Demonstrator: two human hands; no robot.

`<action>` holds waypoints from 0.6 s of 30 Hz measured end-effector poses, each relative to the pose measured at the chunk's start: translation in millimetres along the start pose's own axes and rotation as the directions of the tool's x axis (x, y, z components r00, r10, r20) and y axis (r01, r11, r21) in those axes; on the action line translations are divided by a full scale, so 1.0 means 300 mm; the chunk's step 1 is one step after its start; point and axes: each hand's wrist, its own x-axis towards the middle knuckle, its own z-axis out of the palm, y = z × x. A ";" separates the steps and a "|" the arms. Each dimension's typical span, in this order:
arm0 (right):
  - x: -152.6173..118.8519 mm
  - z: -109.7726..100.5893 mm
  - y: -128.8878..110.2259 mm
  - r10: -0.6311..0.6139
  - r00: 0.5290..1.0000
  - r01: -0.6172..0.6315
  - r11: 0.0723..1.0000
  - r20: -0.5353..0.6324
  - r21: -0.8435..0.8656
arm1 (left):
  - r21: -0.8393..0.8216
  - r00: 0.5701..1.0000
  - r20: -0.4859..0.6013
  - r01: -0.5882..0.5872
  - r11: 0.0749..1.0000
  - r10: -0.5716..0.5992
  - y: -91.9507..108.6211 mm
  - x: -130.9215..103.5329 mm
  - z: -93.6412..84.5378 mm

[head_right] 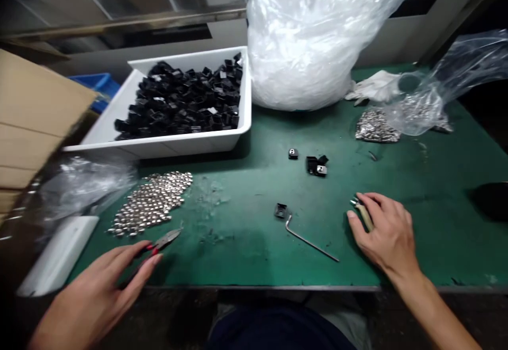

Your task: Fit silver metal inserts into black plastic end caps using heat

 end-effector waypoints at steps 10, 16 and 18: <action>0.242 -0.010 -0.489 -0.280 0.960 0.229 0.818 0.017 0.528 | -0.172 0.913 -0.360 -0.266 0.948 0.191 0.255 0.030 0.307; 0.504 0.175 -0.752 -0.388 0.910 0.291 0.850 0.149 0.440 | -0.213 0.876 -0.460 -0.267 0.940 0.144 0.247 0.021 0.326; 0.557 0.219 -0.780 -0.383 0.907 0.292 0.870 0.174 0.396 | -0.220 0.868 -0.476 -0.271 0.937 0.139 0.252 0.023 0.329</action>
